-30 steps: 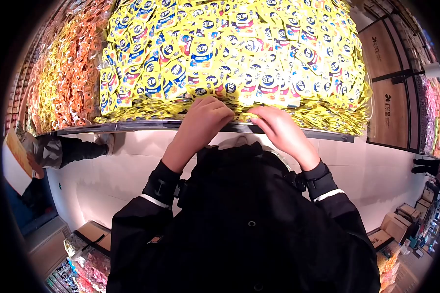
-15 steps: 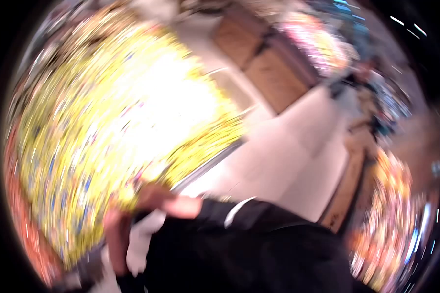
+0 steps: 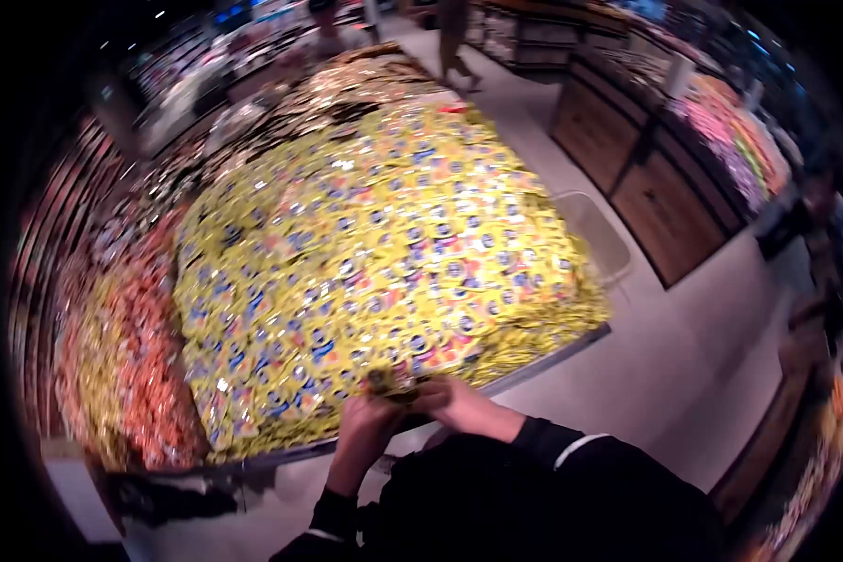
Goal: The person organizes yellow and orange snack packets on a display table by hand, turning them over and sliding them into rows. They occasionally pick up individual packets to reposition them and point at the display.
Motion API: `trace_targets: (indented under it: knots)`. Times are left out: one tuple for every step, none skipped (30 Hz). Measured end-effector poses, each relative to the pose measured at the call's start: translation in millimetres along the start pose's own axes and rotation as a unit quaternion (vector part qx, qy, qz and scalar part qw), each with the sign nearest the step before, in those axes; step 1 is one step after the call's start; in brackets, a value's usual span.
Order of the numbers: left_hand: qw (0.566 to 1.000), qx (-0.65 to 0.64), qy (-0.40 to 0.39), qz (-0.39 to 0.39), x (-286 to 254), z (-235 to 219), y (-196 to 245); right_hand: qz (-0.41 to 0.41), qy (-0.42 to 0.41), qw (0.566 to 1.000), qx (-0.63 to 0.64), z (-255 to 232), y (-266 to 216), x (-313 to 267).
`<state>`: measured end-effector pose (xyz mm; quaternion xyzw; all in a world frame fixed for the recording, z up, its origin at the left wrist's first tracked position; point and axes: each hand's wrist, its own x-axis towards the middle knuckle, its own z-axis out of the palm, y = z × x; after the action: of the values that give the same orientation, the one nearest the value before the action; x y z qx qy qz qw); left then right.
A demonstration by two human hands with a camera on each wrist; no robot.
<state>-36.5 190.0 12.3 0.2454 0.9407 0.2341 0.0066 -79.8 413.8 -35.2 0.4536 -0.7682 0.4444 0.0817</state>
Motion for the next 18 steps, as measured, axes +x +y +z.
trace_targets:
  knots:
    - [0.995, 0.019, 0.100, 0.005, -3.2, 1.3, 9.2, 0.046, -0.028, 0.999, 0.003, -2.9, -7.1, 2.0]
    - [0.994, 0.006, 0.110, 0.020, -6.3, 8.6, 0.9, 0.051, -0.051, 0.997, 0.013, -9.2, -8.7, 5.8]
    - [0.994, 0.053, 0.096, 0.008, -7.6, 10.5, 2.6, 0.059, -0.057, 0.996, 0.024, -14.0, -13.0, 10.5]
    - [0.993, 0.089, 0.074, 0.005, -6.8, 12.0, 4.3, 0.080, -0.059, 0.995, 0.024, -18.3, -16.7, 12.8]
    - [0.992, 0.093, 0.087, -0.025, -7.2, 15.5, 3.5, 0.079, -0.062, 0.994, 0.031, -17.3, -13.9, 11.9]
    - [0.988, 0.082, 0.127, 0.007, -6.4, 20.0, 2.8, 0.085, -0.060, 0.994, 0.033, -17.2, -12.2, 11.0]
    - [0.983, 0.070, 0.164, 0.045, -5.7, 23.3, 2.2, 0.085, -0.058, 0.994, 0.029, -19.7, -14.4, 12.9]
    - [0.983, 0.068, 0.170, 0.033, -5.7, 26.2, 1.5, 0.080, -0.071, 0.994, 0.032, -21.2, -15.9, 15.0]
    - [0.981, 0.064, 0.179, 0.041, -6.0, 28.3, 0.6, 0.095, -0.074, 0.992, 0.036, -22.2, -17.1, 16.6]
    - [0.979, 0.061, 0.188, 0.050, -6.4, 29.9, 0.5, 0.111, -0.076, 0.990, 0.040, -22.4, -17.6, 17.1]
    - [0.979, 0.048, 0.190, 0.049, -6.9, 29.0, 2.0, 0.112, -0.078, 0.990, 0.044, -22.8, -16.5, 18.4]
    - [0.979, 0.047, 0.193, 0.041, -7.0, 31.4, 1.7, 0.110, -0.085, 0.989, 0.048, -23.4, -15.2, 19.2]
    - [0.978, 0.039, 0.200, 0.042, -7.2, 33.8, 1.3, 0.116, -0.088, 0.988, 0.045, -23.7, -15.2, 18.6]
    - [0.977, 0.031, 0.206, 0.042, -7.9, 35.1, 0.9, 0.121, -0.089, 0.988, 0.042, -23.3, -16.6, 18.5]
    - [0.978, 0.027, 0.201, 0.040, -8.7, 35.7, 1.3, 0.127, -0.091, 0.987, 0.034, -24.0, -19.3, 20.0]
    - [0.978, 0.028, 0.204, 0.034, -8.0, 35.9, 1.9, 0.123, -0.097, 0.987, 0.037, -24.6, -21.0, 21.8]
    - [0.976, 0.019, 0.215, 0.040, -7.7, 35.8, 2.6, 0.132, -0.098, 0.986, 0.022, -24.7, -23.1, 23.1]
    - [0.973, 0.010, 0.226, 0.048, -9.7, 34.7, 2.1, 0.141, -0.099, 0.985, 0.007, -25.0, -25.8, 24.9]
